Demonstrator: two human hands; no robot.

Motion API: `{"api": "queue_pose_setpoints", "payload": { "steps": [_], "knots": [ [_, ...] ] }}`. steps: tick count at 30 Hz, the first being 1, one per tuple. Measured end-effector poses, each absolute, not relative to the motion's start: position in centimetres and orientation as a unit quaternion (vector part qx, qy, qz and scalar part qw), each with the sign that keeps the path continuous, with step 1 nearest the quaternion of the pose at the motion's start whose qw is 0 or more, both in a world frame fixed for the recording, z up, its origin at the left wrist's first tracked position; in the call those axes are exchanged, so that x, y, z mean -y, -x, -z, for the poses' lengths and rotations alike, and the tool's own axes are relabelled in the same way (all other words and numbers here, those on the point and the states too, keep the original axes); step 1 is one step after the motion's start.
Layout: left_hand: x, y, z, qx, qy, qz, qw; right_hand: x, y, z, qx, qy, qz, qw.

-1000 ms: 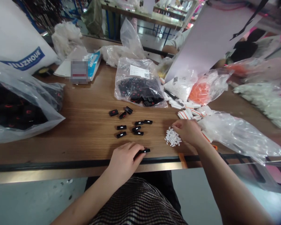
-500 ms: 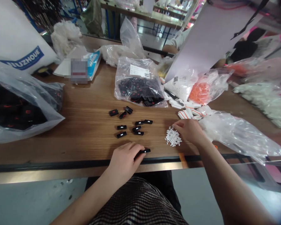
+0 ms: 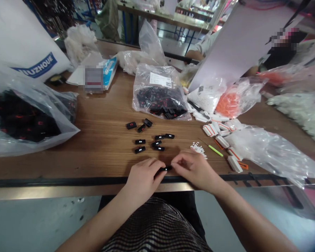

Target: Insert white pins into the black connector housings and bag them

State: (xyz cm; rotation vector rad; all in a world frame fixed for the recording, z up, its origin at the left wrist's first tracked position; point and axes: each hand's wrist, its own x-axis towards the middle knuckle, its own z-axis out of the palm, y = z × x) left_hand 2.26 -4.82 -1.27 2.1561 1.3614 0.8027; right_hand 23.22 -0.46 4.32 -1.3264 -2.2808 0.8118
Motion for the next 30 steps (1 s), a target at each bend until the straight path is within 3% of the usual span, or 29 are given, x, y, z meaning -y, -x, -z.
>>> {"api": "queue_pose_setpoints", "payload": {
  "steps": [14,30],
  "knots": [
    [4.8,-2.2,1.3,-0.494,-0.785,-0.287,0.240,1.7,-22.0,-3.1,0.850,0.429,-0.255,0.171],
    [5.0,-2.2,1.6,-0.494,-0.782,-0.291,0.243,3.1,-22.4,-2.9,0.915,0.371,-0.065,0.145]
  ]
}}
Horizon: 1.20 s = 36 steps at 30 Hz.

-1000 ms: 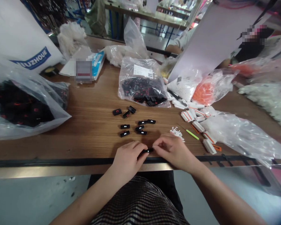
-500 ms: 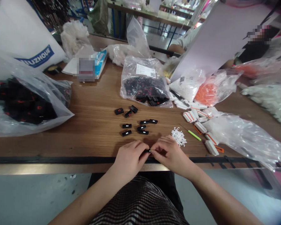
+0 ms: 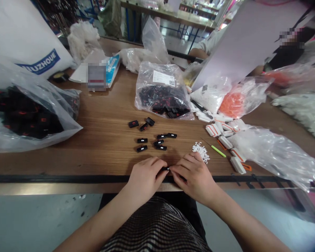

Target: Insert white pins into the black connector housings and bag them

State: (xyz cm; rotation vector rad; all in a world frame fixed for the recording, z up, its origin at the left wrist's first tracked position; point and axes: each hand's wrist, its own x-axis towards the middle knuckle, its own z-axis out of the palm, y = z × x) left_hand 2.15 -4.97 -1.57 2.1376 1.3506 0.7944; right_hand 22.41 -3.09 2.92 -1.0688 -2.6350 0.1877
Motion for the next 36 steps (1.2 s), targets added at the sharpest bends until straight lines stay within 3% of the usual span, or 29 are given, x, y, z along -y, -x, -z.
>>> {"api": "queue_pose_setpoints", "payload": {
  "steps": [5,15,22,36],
  "knots": [
    [5.0,-2.2,1.5,-0.491,-0.779,-0.304,0.244,3.6,-21.7,-3.0,0.937,0.323,0.037,0.124],
    [4.9,-2.2,1.4,-0.498,-0.780,-0.294,0.239,3.2,-23.3,-2.5,0.889,0.404,-0.144,0.160],
    [4.9,-2.2,1.1,-0.496,-0.780,-0.301,0.235,1.9,-23.6,-1.9,0.876,0.408,-0.195,0.168],
    [5.8,-1.9,0.8,-0.508,-0.738,-0.393,0.208,-1.2,-20.8,-2.8,0.875,0.426,-0.108,0.202]
  ]
}}
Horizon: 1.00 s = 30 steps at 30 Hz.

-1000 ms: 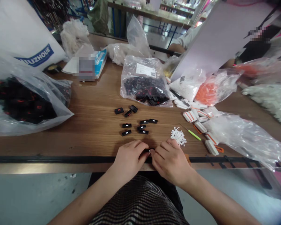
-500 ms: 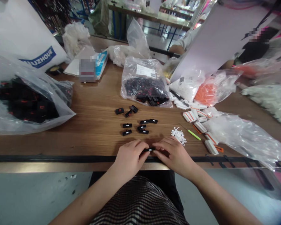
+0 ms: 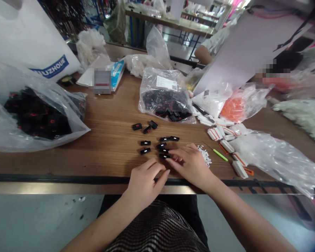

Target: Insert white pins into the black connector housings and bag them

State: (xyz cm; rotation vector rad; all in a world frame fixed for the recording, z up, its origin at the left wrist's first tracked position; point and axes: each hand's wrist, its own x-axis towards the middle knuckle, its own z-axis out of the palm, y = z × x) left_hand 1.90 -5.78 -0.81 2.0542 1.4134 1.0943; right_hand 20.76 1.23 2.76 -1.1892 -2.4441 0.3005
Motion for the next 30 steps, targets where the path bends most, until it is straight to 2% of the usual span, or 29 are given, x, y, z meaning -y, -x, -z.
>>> {"api": "queue_pose_setpoints", "payload": {
  "steps": [4,6,9,13,19,22,27,30],
  "knots": [
    [5.8,-2.0,1.0,-0.510,-0.735,-0.392,0.213,-5.4,-18.8,-4.6,0.860,0.470,-0.087,0.178],
    [5.7,-2.0,1.1,-0.514,-0.736,-0.386,0.213,-8.3,-17.1,-4.9,0.850,0.502,-0.096,0.129],
    [5.7,-2.0,1.1,-0.517,-0.737,-0.382,0.208,-11.8,-14.4,-4.5,0.846,0.517,-0.113,0.065],
    [5.6,-2.1,1.0,-0.513,-0.742,-0.378,0.208,-13.4,-12.5,-3.8,0.854,0.504,-0.122,0.044],
    [5.6,-2.1,1.0,-0.512,-0.733,-0.389,0.221,-9.4,-16.5,-6.1,0.835,0.524,-0.138,0.095],
    [5.6,-1.9,1.0,-0.524,-0.707,-0.405,0.247,-4.8,-19.9,-6.8,0.824,0.508,-0.203,0.146],
    [5.3,-1.9,0.5,-0.466,-0.754,-0.336,0.318,1.7,-22.1,-4.0,0.854,0.455,-0.223,0.114],
    [5.1,-2.0,0.2,-0.431,-0.795,-0.285,0.318,3.3,-21.8,-2.4,0.861,0.447,-0.196,0.140]
  ]
}}
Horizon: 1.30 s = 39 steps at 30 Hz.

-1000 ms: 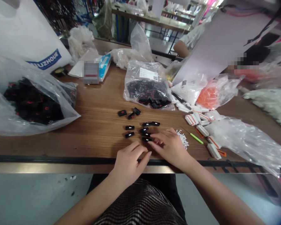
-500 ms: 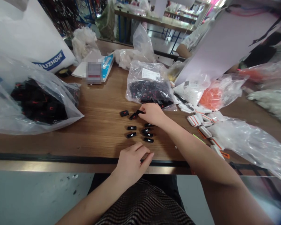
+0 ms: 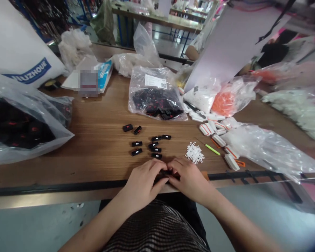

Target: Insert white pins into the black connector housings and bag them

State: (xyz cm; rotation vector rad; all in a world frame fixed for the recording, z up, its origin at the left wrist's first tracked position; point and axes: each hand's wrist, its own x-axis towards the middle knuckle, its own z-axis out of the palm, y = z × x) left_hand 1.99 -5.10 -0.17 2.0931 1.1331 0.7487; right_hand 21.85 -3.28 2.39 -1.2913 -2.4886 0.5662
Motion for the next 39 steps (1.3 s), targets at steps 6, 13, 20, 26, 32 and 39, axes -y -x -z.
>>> {"api": "queue_pose_setpoints", "payload": {
  "steps": [6,13,20,26,32,39],
  "knots": [
    [4.9,-2.3,0.5,-0.428,-0.815,-0.258,0.293,1.7,-26.1,-3.2,0.802,0.508,-0.247,0.195],
    [4.9,-2.2,0.9,-0.431,-0.816,-0.276,0.269,-3.4,-33.0,-3.2,0.740,0.640,-0.165,0.124],
    [5.1,-3.3,0.5,-0.453,-0.822,-0.255,0.233,-4.1,-33.0,-2.9,0.716,0.675,-0.162,0.078],
    [5.4,-3.9,1.3,-0.457,-0.816,-0.282,0.214,-5.0,-34.9,-2.7,0.696,0.690,-0.182,0.071],
    [5.3,-3.7,1.4,-0.450,-0.816,-0.291,0.215,-4.8,-35.4,-2.4,0.702,0.674,-0.210,0.093],
    [5.5,-3.6,1.3,-0.462,-0.804,-0.296,0.228,-4.2,-34.6,-2.5,0.717,0.661,-0.198,0.105]
  ]
}}
